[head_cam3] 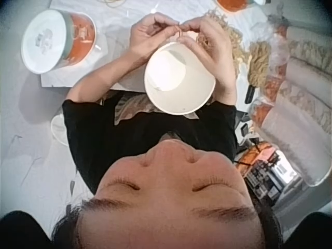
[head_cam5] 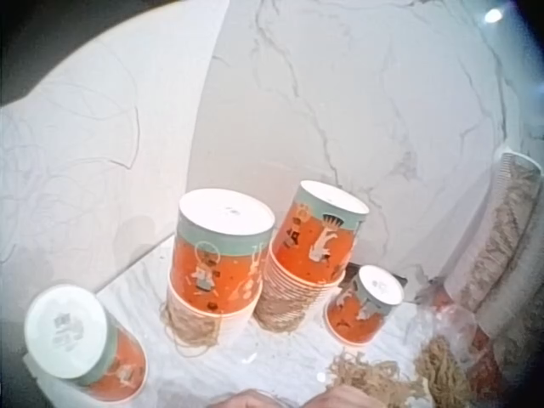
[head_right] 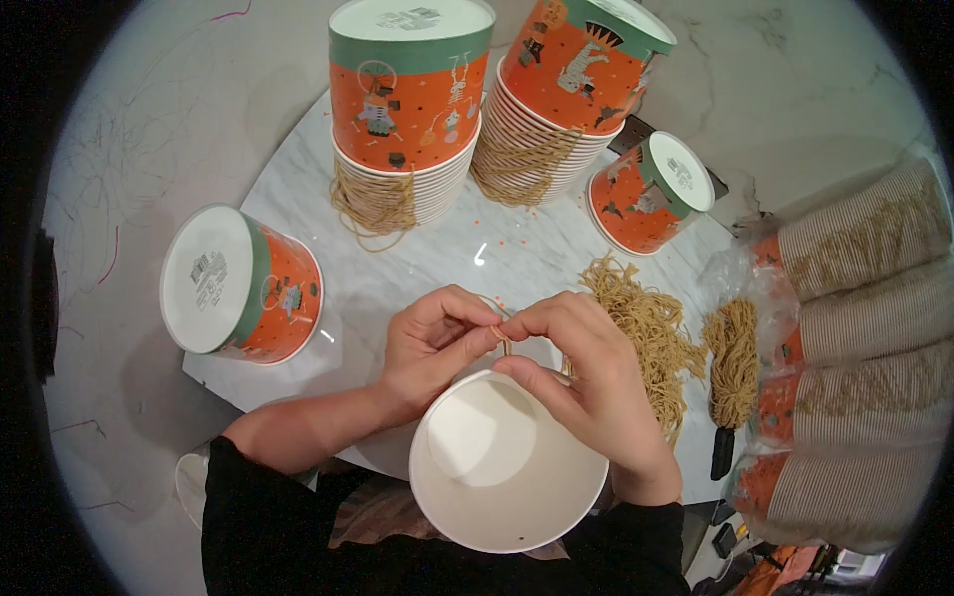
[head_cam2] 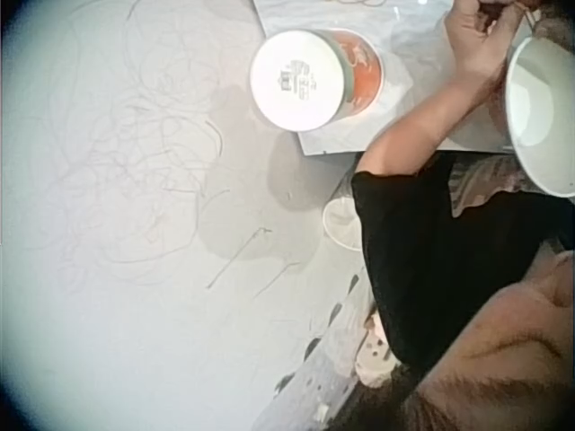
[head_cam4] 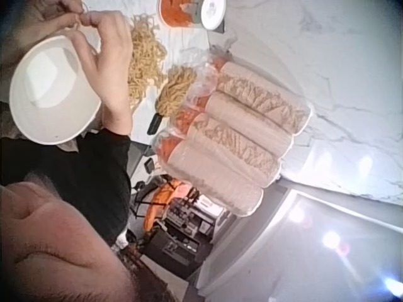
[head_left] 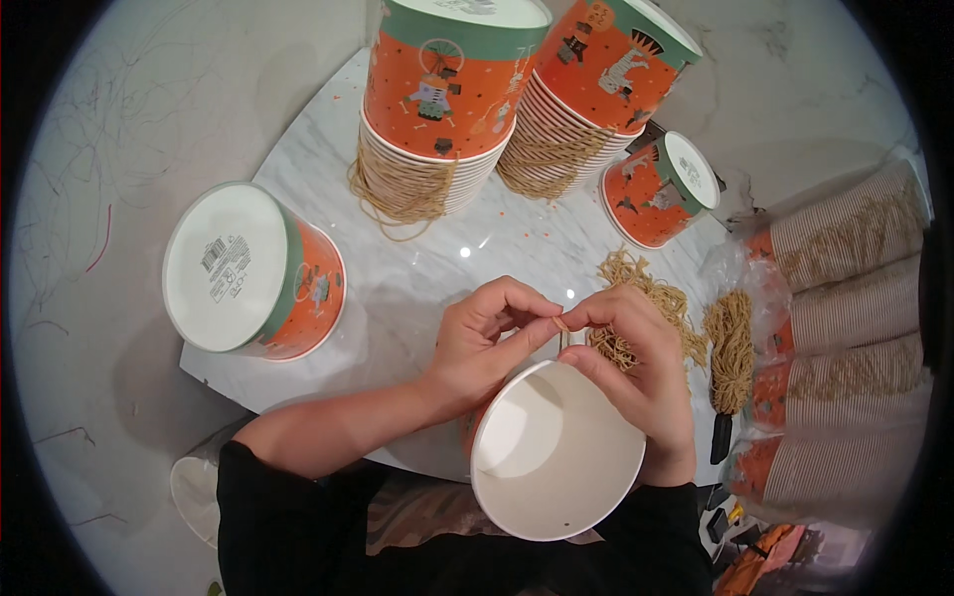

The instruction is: Attach rope handles to pre-punched holes in decorated paper buckets.

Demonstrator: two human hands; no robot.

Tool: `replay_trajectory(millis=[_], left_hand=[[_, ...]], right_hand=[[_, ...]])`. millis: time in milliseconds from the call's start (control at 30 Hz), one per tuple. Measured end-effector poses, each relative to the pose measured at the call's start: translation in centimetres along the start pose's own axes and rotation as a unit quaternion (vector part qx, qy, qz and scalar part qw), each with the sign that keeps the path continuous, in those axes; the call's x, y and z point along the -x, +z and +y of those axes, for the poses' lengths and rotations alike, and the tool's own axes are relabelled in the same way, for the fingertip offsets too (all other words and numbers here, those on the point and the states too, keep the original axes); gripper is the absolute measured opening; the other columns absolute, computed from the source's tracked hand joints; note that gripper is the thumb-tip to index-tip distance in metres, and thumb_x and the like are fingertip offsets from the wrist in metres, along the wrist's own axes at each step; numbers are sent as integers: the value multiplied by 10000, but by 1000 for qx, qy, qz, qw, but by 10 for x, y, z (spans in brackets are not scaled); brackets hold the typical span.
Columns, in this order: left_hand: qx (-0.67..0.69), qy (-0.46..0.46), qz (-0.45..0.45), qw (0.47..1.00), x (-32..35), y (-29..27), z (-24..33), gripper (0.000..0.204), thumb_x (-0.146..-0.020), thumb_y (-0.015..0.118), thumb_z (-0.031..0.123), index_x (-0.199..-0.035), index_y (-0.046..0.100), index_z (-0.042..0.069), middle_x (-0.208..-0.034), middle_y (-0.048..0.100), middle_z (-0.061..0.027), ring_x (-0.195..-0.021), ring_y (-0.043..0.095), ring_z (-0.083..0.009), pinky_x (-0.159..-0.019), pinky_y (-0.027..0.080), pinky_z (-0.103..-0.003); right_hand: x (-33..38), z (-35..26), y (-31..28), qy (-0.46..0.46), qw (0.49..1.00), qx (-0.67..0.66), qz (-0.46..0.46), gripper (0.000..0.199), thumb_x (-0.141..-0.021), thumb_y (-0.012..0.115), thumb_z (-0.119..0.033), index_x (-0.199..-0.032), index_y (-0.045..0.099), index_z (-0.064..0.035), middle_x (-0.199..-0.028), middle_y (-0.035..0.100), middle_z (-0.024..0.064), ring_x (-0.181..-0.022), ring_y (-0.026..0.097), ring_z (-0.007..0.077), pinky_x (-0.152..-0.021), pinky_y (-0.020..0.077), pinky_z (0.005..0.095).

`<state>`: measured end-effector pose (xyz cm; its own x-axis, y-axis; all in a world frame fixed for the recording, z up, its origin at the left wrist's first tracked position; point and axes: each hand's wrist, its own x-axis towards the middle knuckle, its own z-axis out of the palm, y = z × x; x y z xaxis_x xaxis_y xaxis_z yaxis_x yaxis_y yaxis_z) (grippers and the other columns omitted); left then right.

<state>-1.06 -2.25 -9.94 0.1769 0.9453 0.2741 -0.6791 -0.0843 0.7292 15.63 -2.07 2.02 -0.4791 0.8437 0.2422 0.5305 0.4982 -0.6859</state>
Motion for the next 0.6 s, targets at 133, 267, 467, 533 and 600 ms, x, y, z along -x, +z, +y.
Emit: replay_trajectory(millis=[133, 267, 467, 533, 600], left_hand=[[-15, -8, 21, 1000, -1, 7, 8, 138, -959, 679, -29, -1085, 632, 3, -1050, 671, -51, -996, 661, -119, -906, 541, -292], [-10, 8, 9, 1000, -1, 3, 3, 136, -958, 673, -35, -1067, 605, 11, -1034, 652, -34, -968, 644, -107, -885, 535, -284], [-71, 28, -17, 997, -3, -3, 6, 136, -940, 627, -91, -1038, 655, -1, -1036, 645, -51, -951, 644, -115, -851, 525, -272], [-75, 25, -19, 997, -4, -4, 7, 127, -936, 630, -91, -1022, 668, -6, -1042, 647, -59, -952, 644, -117, -850, 528, -273], [-79, 22, -21, 996, -5, -5, 8, 120, -931, 632, -91, -1006, 681, -11, -1049, 649, -67, -952, 645, -119, -849, 530, -275]], right_hand=[[-1, 5, -1, -14, 999, 45, 8, 138, -856, 734, -15, -979, 671, -5, -917, 662, 101, -879, 607, 292, -792, 470, 369], [1, 7, 1, 57, 998, -15, -1, 109, -887, 709, -20, -985, 665, -1, -883, 637, 97, -871, 594, 257, -783, 459, 351], [5, 10, 5, 196, 958, -210, 3, 53, -955, 662, -34, -986, 656, 9, -927, 631, 63, -899, 587, 165, -820, 460, 298], [5, 9, 5, 203, 953, -226, 9, 54, -959, 661, -37, -987, 657, 9, -946, 633, 60, -903, 585, 154, -830, 460, 293], [6, 10, 5, 210, 947, -242, 15, 55, -963, 660, -39, -988, 657, 10, -965, 635, 57, -908, 583, 144, -840, 460, 287]])
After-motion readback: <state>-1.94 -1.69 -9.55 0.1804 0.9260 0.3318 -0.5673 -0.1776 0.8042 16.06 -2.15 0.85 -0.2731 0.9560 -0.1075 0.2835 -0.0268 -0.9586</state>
